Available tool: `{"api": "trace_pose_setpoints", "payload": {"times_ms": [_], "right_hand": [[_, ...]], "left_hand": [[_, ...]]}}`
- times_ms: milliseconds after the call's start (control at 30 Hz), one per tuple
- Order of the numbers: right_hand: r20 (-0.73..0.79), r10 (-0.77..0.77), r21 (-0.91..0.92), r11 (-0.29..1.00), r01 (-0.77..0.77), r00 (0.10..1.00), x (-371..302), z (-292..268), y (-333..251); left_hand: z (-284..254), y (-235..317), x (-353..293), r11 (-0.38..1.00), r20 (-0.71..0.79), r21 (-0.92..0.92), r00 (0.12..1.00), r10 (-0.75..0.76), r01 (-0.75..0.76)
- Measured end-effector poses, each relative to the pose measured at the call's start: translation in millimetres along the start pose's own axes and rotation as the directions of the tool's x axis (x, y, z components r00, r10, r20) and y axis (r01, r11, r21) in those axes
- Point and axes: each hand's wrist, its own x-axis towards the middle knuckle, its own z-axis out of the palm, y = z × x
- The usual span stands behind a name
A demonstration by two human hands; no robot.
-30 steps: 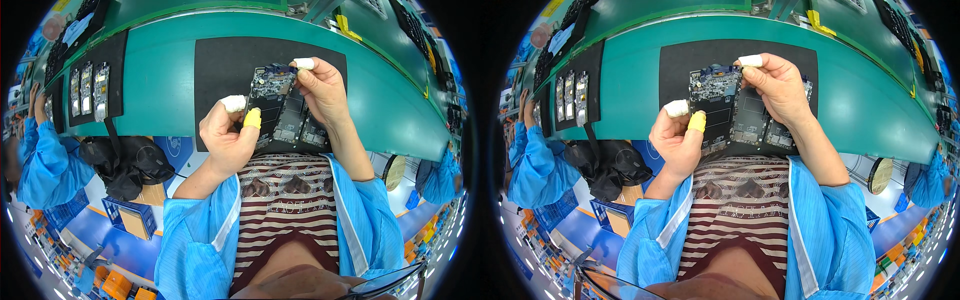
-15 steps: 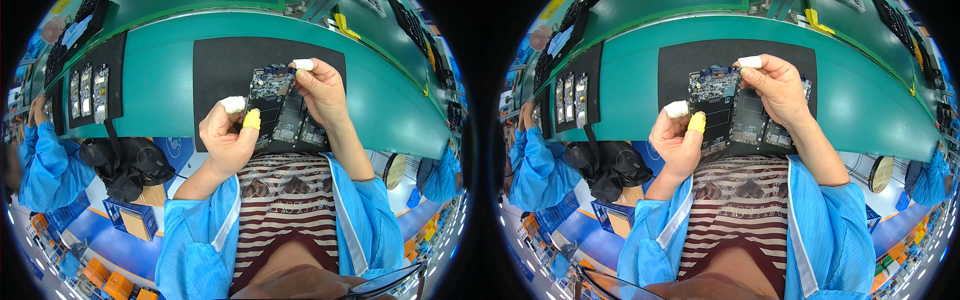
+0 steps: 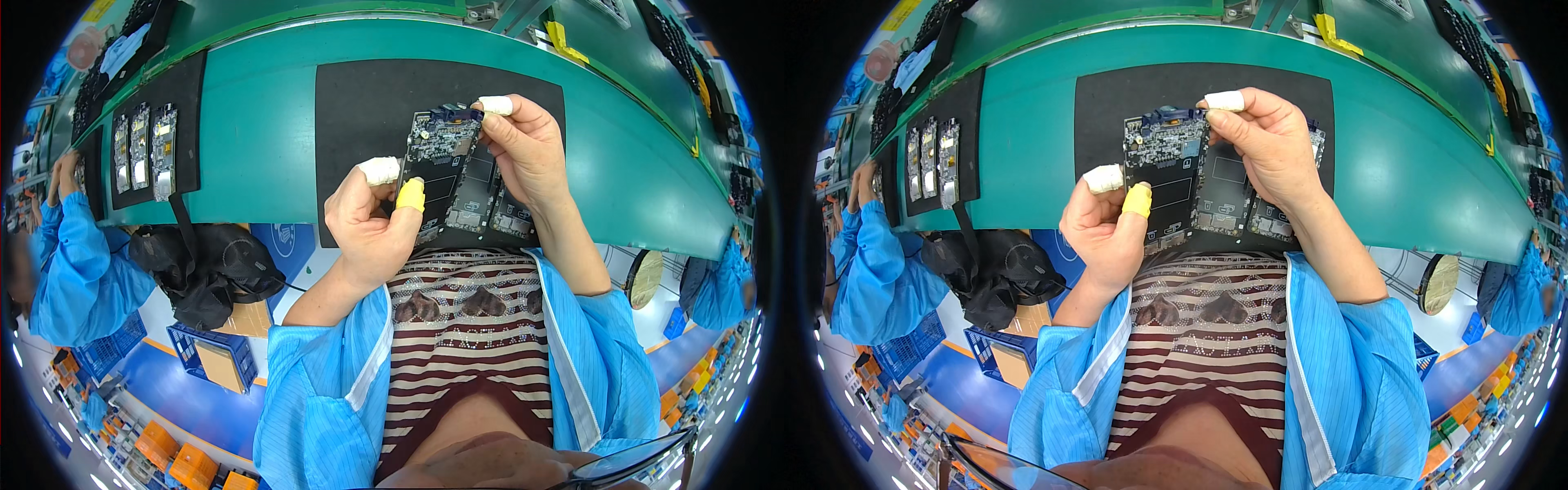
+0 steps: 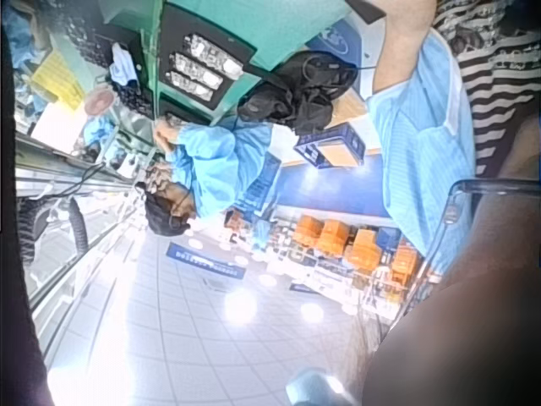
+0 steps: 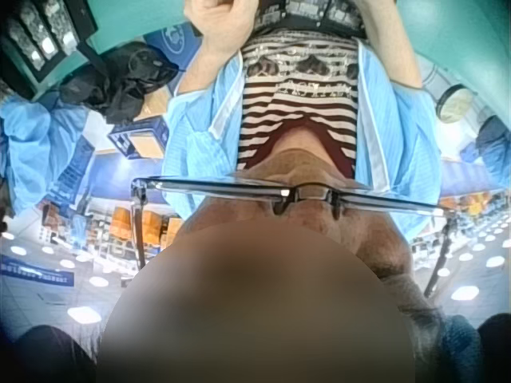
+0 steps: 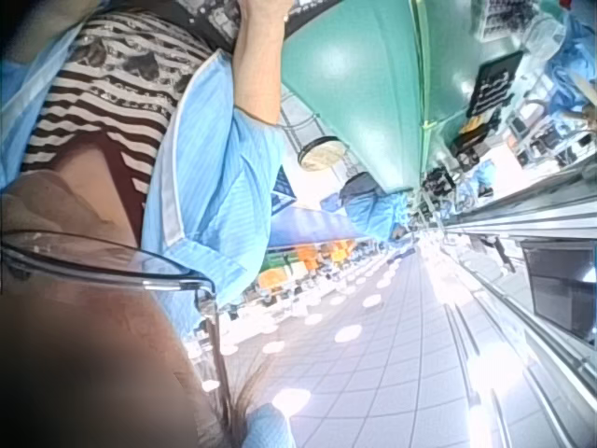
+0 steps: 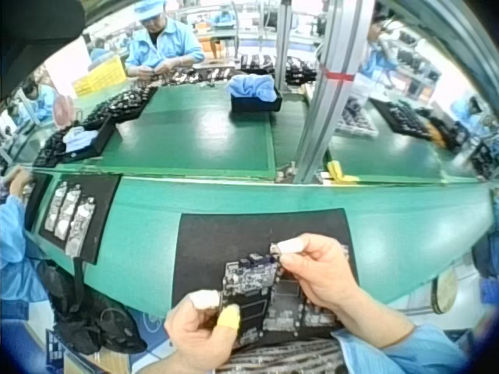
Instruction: Assembling electronic components and circuit boards into device housings on a factory production line.
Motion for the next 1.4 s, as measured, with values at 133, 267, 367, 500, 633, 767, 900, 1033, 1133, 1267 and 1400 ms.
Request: {"api": "trace_pose_setpoints", "payload": {"times_ms": [133, 267, 367, 500, 633, 767, 900, 1033, 1133, 1267, 1400], "right_hand": [[0.011, -0.037, -0.022, 0.999, 0.037, 0.999, 0, 1, 2], [-0.033, -0.088, 0.021, 0.996, 0.088, 0.996, -1, 5, 9], [-0.068, -0.106, 0.065, 0.992, 0.11, 0.992, -1, 8, 18], [-0.093, 0.012, 0.139, 0.99, 0.001, 0.996, -1, 3, 25], [-0.102, 0.068, 0.196, 0.98, -0.047, 0.992, 0, 5, 23], [-0.091, 0.055, 0.139, 0.989, -0.042, 0.994, 2, 5, 22], [-0.084, 0.069, 0.061, 0.996, -0.064, 0.994, 1, 4, 19], [-0.077, 0.073, 0.063, 0.996, -0.069, 0.994, 0, 5, 16], [-0.073, 0.085, 0.055, 0.995, -0.081, 0.994, -1, 6, 12], [-0.057, 0.096, 0.054, 0.994, -0.092, 0.994, -2, 7, 8], [-0.075, 0.082, 0.038, 0.996, -0.079, 0.994, -1, 8, 8]], "left_hand": [[-1, -1, -1, 1.0, -0.003, 0.027, 1.0, 0.012, -0.012], [-1, -4, -2, 0.999, -0.008, 0.043, 0.999, 0.033, -0.033], [-1, -5, -3, 0.997, -0.002, 0.068, 1.0, 0.024, -0.023], [0, -2, -2, 0.997, 0.01, -0.047, 0.998, -0.064, 0.064], [-1, -6, 0, 0.985, 0.018, -0.136, 0.995, -0.103, 0.104], [-5, -10, 1, 0.986, 0.017, -0.137, 0.995, -0.099, 0.1], [-10, -11, 2, 0.987, 0.014, -0.102, 0.993, -0.121, 0.122], [-10, -11, 4, 0.981, 0.02, -0.161, 0.994, -0.11, 0.112], [-11, -12, 4, 0.98, 0.028, -0.162, 0.993, -0.111, 0.114], [-11, -12, 3, 0.977, 0.025, -0.176, 0.993, -0.113, 0.116], [-9, -12, 1, 0.99, 0.006, -0.109, 0.996, -0.09, 0.09]]}}
